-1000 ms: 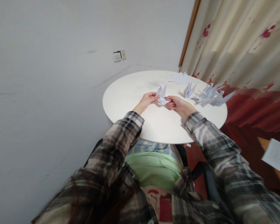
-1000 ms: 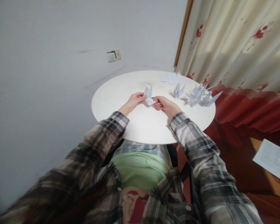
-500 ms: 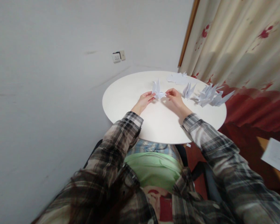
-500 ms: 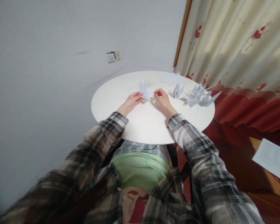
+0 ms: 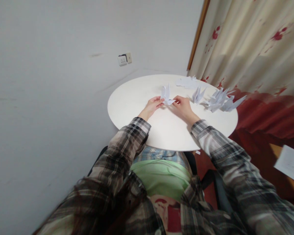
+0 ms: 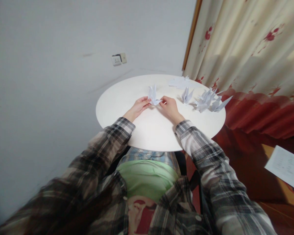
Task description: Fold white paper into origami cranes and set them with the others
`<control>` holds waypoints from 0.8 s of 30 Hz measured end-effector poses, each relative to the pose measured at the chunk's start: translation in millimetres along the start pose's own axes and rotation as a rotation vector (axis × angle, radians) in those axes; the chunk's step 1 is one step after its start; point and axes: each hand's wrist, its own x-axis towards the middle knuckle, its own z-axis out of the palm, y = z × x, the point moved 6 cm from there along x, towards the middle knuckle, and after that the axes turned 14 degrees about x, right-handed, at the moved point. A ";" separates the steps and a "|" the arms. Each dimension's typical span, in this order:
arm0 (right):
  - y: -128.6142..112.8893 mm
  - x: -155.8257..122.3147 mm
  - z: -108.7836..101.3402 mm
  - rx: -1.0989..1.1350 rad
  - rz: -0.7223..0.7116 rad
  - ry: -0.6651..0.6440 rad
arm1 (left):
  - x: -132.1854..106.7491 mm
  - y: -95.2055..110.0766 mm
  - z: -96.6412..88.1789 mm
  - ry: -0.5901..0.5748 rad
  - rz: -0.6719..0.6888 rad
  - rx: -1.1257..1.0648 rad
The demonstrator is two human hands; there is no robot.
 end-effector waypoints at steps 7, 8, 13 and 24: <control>12.2 -2.5 8.7 0.120 0.130 -0.069 | 1.3 -1.4 0.1 -0.025 0.023 0.010; 13.9 -2.5 9.8 0.171 0.150 -0.077 | 1.5 -1.6 0.2 -0.027 0.023 0.020; 21.9 -2.6 12.6 0.434 0.303 -0.072 | 2.0 -2.1 0.3 -0.021 0.018 0.052; 24.2 -3.4 14.5 0.578 0.454 -0.086 | -4.9 1.9 4.6 -0.034 -0.021 0.050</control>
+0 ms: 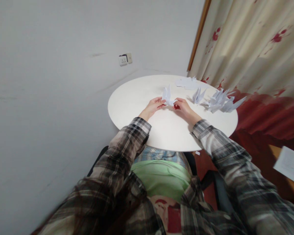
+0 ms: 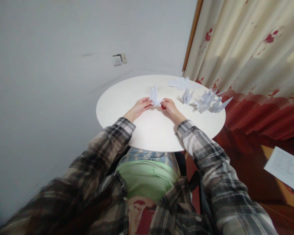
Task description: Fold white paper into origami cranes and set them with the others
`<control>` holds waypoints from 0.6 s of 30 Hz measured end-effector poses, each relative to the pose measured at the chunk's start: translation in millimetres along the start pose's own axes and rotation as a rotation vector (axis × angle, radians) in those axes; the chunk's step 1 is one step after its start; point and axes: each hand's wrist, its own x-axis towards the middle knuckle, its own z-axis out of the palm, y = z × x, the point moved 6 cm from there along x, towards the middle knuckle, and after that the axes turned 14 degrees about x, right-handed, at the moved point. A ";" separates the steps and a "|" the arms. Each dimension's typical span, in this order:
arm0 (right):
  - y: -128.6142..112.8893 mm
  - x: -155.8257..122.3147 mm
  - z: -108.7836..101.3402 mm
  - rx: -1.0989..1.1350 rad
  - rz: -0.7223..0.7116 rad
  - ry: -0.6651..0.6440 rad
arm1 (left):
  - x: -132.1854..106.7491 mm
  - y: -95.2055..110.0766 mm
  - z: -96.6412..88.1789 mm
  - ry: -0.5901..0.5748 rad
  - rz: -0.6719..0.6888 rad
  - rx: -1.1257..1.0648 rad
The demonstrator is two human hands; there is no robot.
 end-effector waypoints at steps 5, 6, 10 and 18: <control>-0.5 0.1 -2.9 -0.034 -0.014 0.045 | -1.7 0.5 -0.3 0.013 -0.028 0.019; -0.8 0.1 -3.5 -0.054 -0.019 0.052 | -2.0 0.9 -0.1 0.014 -0.030 0.017; 0.5 -0.1 -4.3 -0.049 -0.005 0.060 | -2.6 2.3 -0.9 0.044 -0.030 0.012; 2.2 2.6 -6.6 0.005 -0.026 0.045 | 0.9 0.7 -4.0 0.081 0.007 -0.003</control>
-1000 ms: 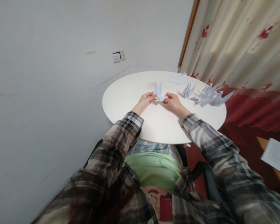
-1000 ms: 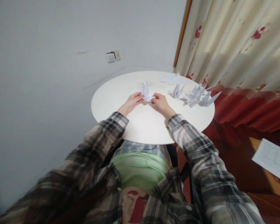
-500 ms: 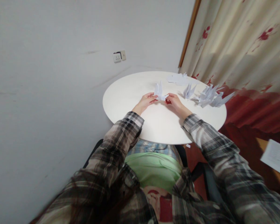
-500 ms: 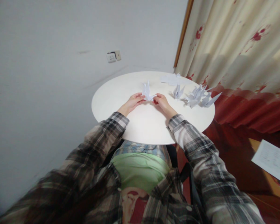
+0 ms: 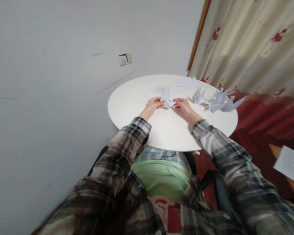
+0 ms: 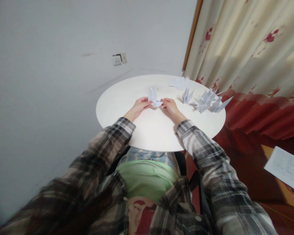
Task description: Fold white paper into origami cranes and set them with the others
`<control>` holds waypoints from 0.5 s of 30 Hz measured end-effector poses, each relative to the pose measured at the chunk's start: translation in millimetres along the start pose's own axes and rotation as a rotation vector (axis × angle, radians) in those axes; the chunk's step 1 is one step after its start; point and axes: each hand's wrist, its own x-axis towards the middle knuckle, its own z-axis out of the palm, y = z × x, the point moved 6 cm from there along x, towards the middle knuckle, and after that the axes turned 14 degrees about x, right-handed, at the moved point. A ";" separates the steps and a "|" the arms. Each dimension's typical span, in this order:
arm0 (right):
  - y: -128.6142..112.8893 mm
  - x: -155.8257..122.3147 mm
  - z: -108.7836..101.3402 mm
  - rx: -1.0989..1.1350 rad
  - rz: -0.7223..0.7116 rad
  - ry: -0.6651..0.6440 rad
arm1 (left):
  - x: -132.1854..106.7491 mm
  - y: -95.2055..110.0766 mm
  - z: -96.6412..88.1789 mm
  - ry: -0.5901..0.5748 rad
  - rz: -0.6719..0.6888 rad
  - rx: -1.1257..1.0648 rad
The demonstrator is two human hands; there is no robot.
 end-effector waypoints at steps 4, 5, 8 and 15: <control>1.6 0.4 0.1 0.034 0.047 0.022 | 1.8 -1.2 -1.8 0.021 0.014 0.004; 1.6 -0.1 0.8 0.040 0.061 0.023 | 2.1 -1.4 -2.2 0.027 0.016 0.007; 1.1 -2.7 2.8 0.065 0.097 0.020 | 2.7 -1.4 -2.9 0.035 0.019 0.023; -3.1 -6.1 4.7 -0.004 0.016 -0.036 | 0.0 2.1 -3.1 0.049 0.047 0.016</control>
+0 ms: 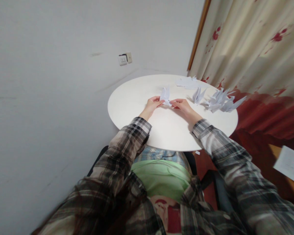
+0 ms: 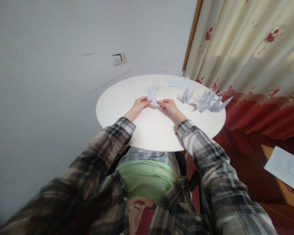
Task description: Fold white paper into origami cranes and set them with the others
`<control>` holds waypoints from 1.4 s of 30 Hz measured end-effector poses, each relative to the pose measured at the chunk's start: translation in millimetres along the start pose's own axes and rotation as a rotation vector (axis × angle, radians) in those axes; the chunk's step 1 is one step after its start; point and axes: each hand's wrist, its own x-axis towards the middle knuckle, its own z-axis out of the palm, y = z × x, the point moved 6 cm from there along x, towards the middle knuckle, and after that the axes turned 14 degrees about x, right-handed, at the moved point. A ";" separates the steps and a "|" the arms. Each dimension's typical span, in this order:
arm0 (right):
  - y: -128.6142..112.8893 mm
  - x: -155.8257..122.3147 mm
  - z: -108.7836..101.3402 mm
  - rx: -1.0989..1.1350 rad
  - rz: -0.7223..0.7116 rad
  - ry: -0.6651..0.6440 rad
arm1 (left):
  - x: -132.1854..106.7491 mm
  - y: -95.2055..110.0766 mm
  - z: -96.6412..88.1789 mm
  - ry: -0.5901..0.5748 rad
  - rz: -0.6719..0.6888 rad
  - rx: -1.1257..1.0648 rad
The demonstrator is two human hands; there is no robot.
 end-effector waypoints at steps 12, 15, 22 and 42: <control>-1.2 0.5 -1.6 -0.076 -0.041 0.027 | 0.3 0.6 -0.3 0.012 0.024 0.049; 0.1 -2.0 0.4 -0.022 -0.020 -0.005 | 1.1 -0.1 -1.1 0.021 0.029 0.047; 3.7 3.3 0.4 0.011 0.002 -0.002 | -0.1 0.0 0.0 0.016 0.013 0.026; -16.4 -0.3 -1.7 -0.441 -0.202 0.111 | -2.1 0.3 6.3 -0.067 -0.052 0.063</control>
